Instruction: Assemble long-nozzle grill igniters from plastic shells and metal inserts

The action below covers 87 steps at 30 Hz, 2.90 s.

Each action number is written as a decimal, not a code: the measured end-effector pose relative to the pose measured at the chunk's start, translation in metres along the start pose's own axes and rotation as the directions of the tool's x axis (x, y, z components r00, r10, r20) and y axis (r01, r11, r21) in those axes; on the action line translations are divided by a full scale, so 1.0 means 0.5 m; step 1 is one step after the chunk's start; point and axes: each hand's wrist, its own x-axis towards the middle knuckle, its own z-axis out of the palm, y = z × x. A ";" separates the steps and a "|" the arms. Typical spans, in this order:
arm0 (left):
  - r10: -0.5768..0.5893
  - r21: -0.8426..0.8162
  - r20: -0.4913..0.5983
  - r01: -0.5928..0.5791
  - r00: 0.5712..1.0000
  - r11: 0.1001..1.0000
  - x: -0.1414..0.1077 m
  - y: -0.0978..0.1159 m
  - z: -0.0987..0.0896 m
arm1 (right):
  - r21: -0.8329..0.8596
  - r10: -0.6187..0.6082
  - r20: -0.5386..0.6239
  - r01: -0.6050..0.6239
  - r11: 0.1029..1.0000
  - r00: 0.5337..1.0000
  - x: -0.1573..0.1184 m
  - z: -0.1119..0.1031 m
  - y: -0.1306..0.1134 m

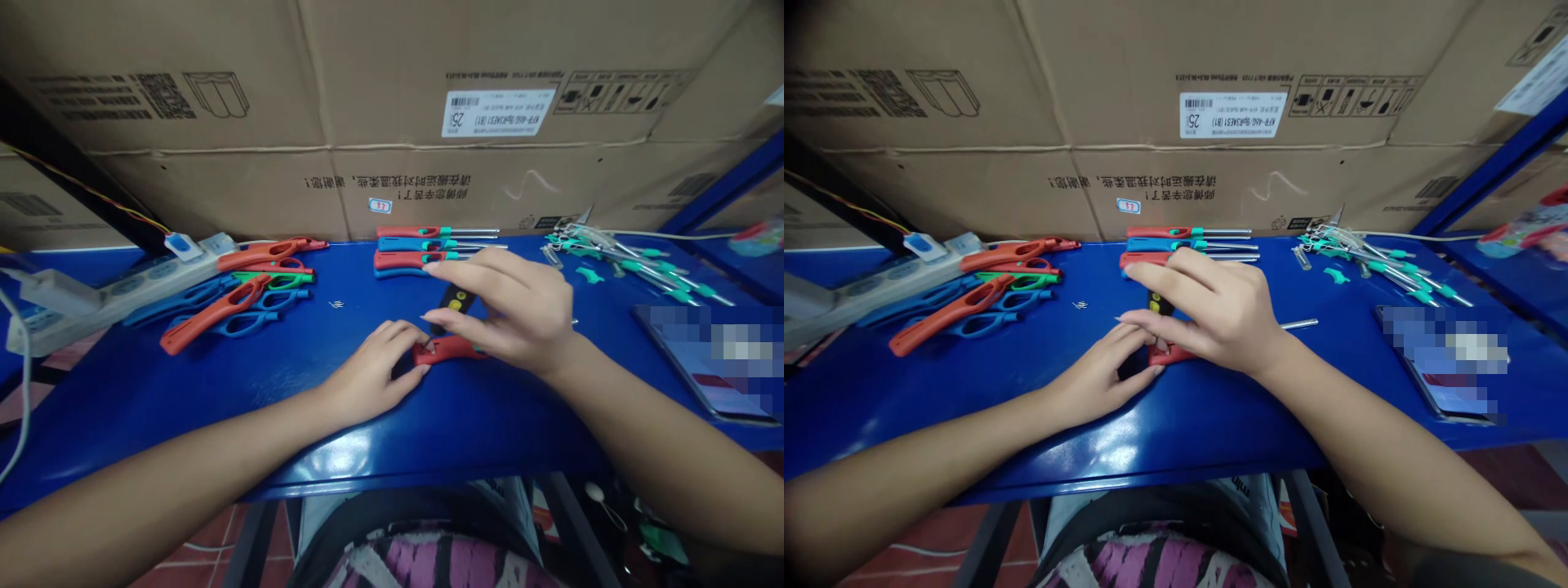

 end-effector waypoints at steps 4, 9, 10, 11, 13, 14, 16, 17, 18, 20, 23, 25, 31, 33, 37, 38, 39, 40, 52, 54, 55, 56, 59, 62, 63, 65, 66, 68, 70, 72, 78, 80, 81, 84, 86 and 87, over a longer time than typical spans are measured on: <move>-0.014 0.001 -0.003 0.014 1.000 1.000 0.001 0.001 -0.001 | 0.181 0.138 0.154 -0.165 0.970 0.978 -0.002 0.005 -0.004; -0.033 -0.092 -0.020 0.031 0.999 0.995 0.005 -0.001 -0.002 | 0.043 0.074 0.003 -0.074 0.996 0.997 -0.005 0.009 -0.003; -0.038 -0.110 -0.023 0.035 0.999 0.993 0.006 -0.002 -0.003 | 0.026 0.067 -0.005 -0.067 0.997 0.998 -0.005 0.010 -0.003; -0.043 -0.126 -0.020 0.040 0.999 0.991 0.006 -0.002 -0.003 | 0.047 0.086 0.013 -0.086 0.995 0.996 -0.005 0.010 -0.003; -0.053 -0.140 -0.009 0.051 0.999 0.989 0.007 -0.002 -0.004 | 0.154 0.171 0.083 -0.182 0.971 0.982 -0.005 0.013 -0.004; -0.056 -0.140 -0.004 0.055 0.998 0.989 0.007 -0.002 -0.004 | 0.197 0.206 0.100 -0.222 0.955 0.973 -0.005 0.015 -0.005; -0.059 -0.131 -0.004 0.058 0.998 0.990 0.007 -0.003 -0.004 | 0.197 0.210 0.060 -0.218 0.956 0.976 -0.005 0.017 -0.004; -0.058 -0.125 -0.012 0.056 0.998 0.991 0.007 -0.003 -0.004 | 0.157 0.181 0.016 -0.182 0.971 0.983 -0.006 0.016 -0.003; -0.055 -0.123 -0.018 0.053 0.998 0.991 0.007 -0.004 -0.003 | 0.105 0.143 -0.021 -0.140 0.985 0.989 -0.006 0.015 -0.002; -0.052 -0.123 -0.020 0.049 0.998 0.991 0.007 -0.005 -0.002 | 0.050 0.103 -0.016 -0.102 0.994 0.995 -0.004 0.010 0.000; -0.054 -0.110 -0.015 0.052 0.998 0.993 0.006 -0.004 -0.003 | 0.164 0.158 0.145 -0.181 0.970 0.977 0.000 0.003 0.000; -0.053 -0.105 -0.020 0.050 0.998 0.993 0.007 -0.003 -0.003 | 0.210 0.163 0.188 -0.202 0.957 0.969 0.002 -0.001 0.001; -0.046 -0.115 -0.023 0.043 0.999 0.992 0.008 -0.003 -0.002 | 0.104 0.066 0.096 -0.076 0.992 0.993 0.007 -0.006 -0.003; -0.047 -0.107 -0.021 0.045 0.999 0.993 0.007 -0.004 -0.002 | 0.199 0.067 0.120 -0.091 0.976 0.990 0.008 -0.005 -0.006; -0.058 -0.103 -0.018 0.056 0.998 0.993 0.006 -0.004 -0.001 | 0.077 0.074 0.044 -0.077 0.994 0.996 0.005 -0.005 -0.010; -0.057 -0.103 -0.016 0.055 0.998 0.993 0.006 -0.004 -0.002 | 0.029 0.069 0.051 -0.070 0.997 0.996 0.004 -0.006 -0.010; -0.056 -0.102 -0.012 0.055 0.998 0.993 0.005 -0.003 -0.002 | 0.018 0.070 0.085 -0.071 0.997 0.994 0.004 -0.006 -0.009; -0.055 -0.100 -0.008 0.054 0.998 0.994 0.005 -0.003 -0.003 | 0.048 0.075 0.131 -0.082 0.995 0.988 0.004 -0.007 -0.008; -0.042 -0.082 -0.001 0.042 0.999 0.996 0.004 -0.005 -0.004 | 0.192 0.072 0.132 -0.097 0.977 0.989 0.001 0.000 -0.002; -0.044 -0.082 0.001 0.043 0.999 0.996 0.004 -0.004 -0.003 | 0.153 0.035 0.076 -0.046 0.987 0.997 0.001 -0.001 -0.004; -0.043 -0.079 -0.001 0.043 0.999 0.996 0.003 -0.003 -0.004 | 0.102 0.006 0.046 -0.011 0.995 0.999 0.001 -0.001 -0.005; -0.042 -0.075 -0.003 0.042 0.999 0.996 0.003 -0.003 -0.004 | 0.060 -0.014 0.033 0.012 0.998 0.999 0.001 -0.002 -0.005; -0.040 -0.062 -0.002 0.039 0.999 0.997 0.003 0.000 -0.005 | 0.175 0.079 0.133 -0.102 0.979 0.988 -0.001 -0.003 -0.008; -0.040 -0.062 0.001 0.040 0.999 0.997 0.003 0.001 -0.006 | 0.289 0.157 0.165 -0.200 0.936 0.974 -0.001 -0.003 -0.008; -0.039 -0.065 -0.002 0.038 0.999 0.997 0.003 0.001 -0.005 | 0.242 0.140 0.125 -0.166 0.956 0.982 -0.001 -0.003 -0.007; -0.036 -0.070 -0.009 0.036 0.999 0.997 0.004 0.000 -0.005 | 0.100 0.065 0.049 -0.070 0.993 0.997 -0.001 -0.002 -0.005; -0.037 -0.071 -0.008 0.037 0.999 0.997 0.004 0.000 -0.005 | 0.073 0.055 0.053 -0.059 0.996 0.997 -0.001 -0.001 -0.004; -0.040 -0.069 0.000 0.040 0.999 0.997 0.004 -0.001 -0.005 | 0.148 0.085 0.108 -0.100 0.984 0.991 -0.001 0.000 -0.003; -0.039 -0.065 0.007 0.040 0.999 0.997 0.004 -0.001 -0.006 | 0.263 0.114 0.146 -0.150 0.953 0.983 -0.001 0.002 -0.002; -0.034 -0.063 0.003 0.034 0.999 0.997 0.004 -0.001 -0.005 | 0.273 0.107 0.110 -0.134 0.953 0.988 0.000 0.004 0.000; -0.029 -0.054 -0.012 0.029 0.999 0.998 0.003 -0.001 -0.004 | 0.192 0.054 0.066 -0.065 0.979 0.996 0.003 0.004 0.000; -0.028 -0.050 -0.005 0.028 1.000 0.998 0.004 0.000 -0.005 | 0.274 0.087 0.114 -0.116 0.955 0.990 0.003 0.005 0.000; -0.028 -0.051 0.000 0.028 1.000 0.998 0.004 0.000 -0.005 | 0.285 0.093 0.115 -0.122 0.951 0.989 0.002 0.006 0.000; -0.027 -0.061 -0.006 0.027 1.000 0.998 0.004 0.000 -0.004 | 0.160 0.037 0.057 -0.046 0.986 0.998 -0.001 0.006 -0.001; -0.030 -0.064 -0.017 0.029 0.999 0.998 0.005 0.000 -0.004 | 0.075 -0.003 0.056 -0.001 0.997 0.998 -0.003 0.004 -0.003; -0.030 -0.065 -0.018 0.029 0.999 0.997 0.005 0.000 -0.004 | 0.082 -0.006 0.080 0.000 0.997 0.997 -0.003 0.003 -0.005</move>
